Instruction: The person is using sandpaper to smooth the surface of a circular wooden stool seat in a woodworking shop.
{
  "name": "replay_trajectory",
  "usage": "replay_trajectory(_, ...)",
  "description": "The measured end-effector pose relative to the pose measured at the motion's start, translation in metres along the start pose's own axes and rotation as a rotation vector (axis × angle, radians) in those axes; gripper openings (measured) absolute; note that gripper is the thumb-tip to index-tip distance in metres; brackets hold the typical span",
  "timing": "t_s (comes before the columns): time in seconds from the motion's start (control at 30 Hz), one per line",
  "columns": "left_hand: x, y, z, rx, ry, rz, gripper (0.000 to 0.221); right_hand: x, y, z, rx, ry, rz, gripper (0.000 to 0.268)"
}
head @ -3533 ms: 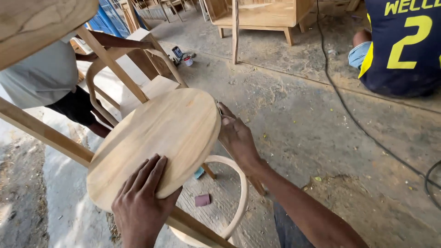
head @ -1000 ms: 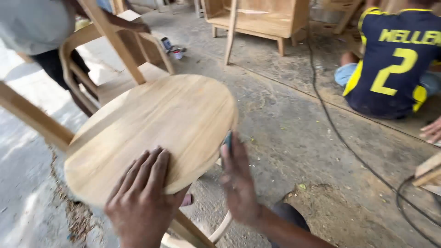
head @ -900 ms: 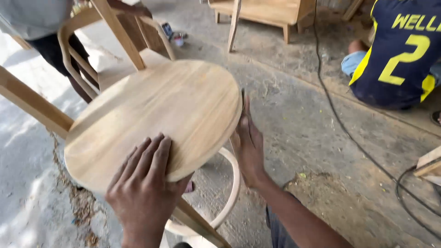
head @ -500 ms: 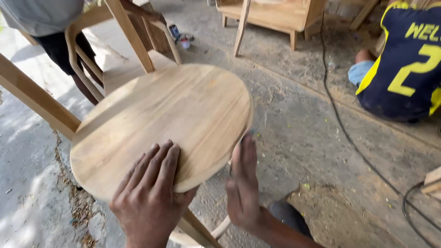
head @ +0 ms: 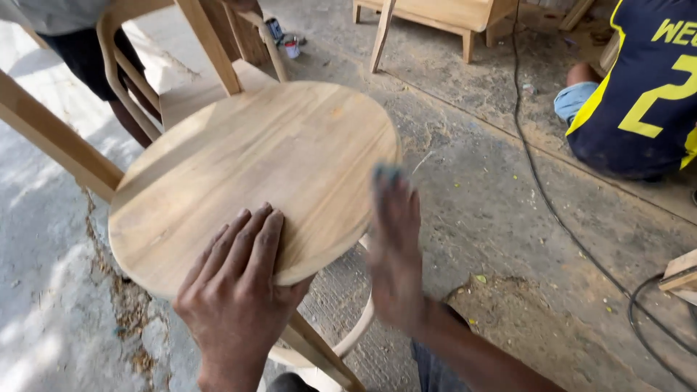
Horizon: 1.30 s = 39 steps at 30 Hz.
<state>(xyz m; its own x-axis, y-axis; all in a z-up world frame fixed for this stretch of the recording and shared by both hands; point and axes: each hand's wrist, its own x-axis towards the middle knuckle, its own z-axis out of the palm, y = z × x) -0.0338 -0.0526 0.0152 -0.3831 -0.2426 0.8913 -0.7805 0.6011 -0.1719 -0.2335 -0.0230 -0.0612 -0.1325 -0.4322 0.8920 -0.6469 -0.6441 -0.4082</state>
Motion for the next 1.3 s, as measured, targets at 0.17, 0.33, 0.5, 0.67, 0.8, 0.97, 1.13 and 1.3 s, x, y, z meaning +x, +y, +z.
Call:
replay_trajectory(0.17,0.002,0.000,-0.002,-0.027,-0.022,0.011,0.044,-0.003,0.027,0.005,1.198,0.184,0.342,0.097)
replay_trajectory(0.33,0.007,0.002,0.000,-0.029,0.020,0.007,0.035,-0.002,-0.003,-0.024,-0.205,-0.242,-0.268,0.047)
replay_trajectory(0.5,-0.002,-0.001,0.004,-0.030,-0.038,-0.005,0.045,0.020,0.035,-0.012,0.337,0.032,0.055,0.049)
replay_trajectory(0.67,0.000,-0.001,0.005,0.016,-0.007,-0.008,0.051,0.011,0.032,-0.020,-0.179,-0.180,-0.273,0.049)
replay_trajectory(0.8,0.002,-0.001,0.003,-0.005,0.024,-0.004,0.044,0.033,0.006,-0.007,0.476,-0.010,0.250,0.056)
replay_trajectory(0.97,0.000,-0.003,0.003,-0.002,-0.008,0.017,0.048,0.004,0.038,0.011,1.460,0.132,0.389,0.070)
replay_trajectory(1.13,0.000,-0.004,0.012,0.010,0.016,0.000,0.049,0.005,-0.001,-0.011,-0.004,-0.122,-0.118,0.056)
replay_trajectory(1.3,-0.001,-0.004,0.010,-0.012,-0.024,-0.003,0.048,0.027,0.020,0.001,0.777,0.088,0.334,0.061)
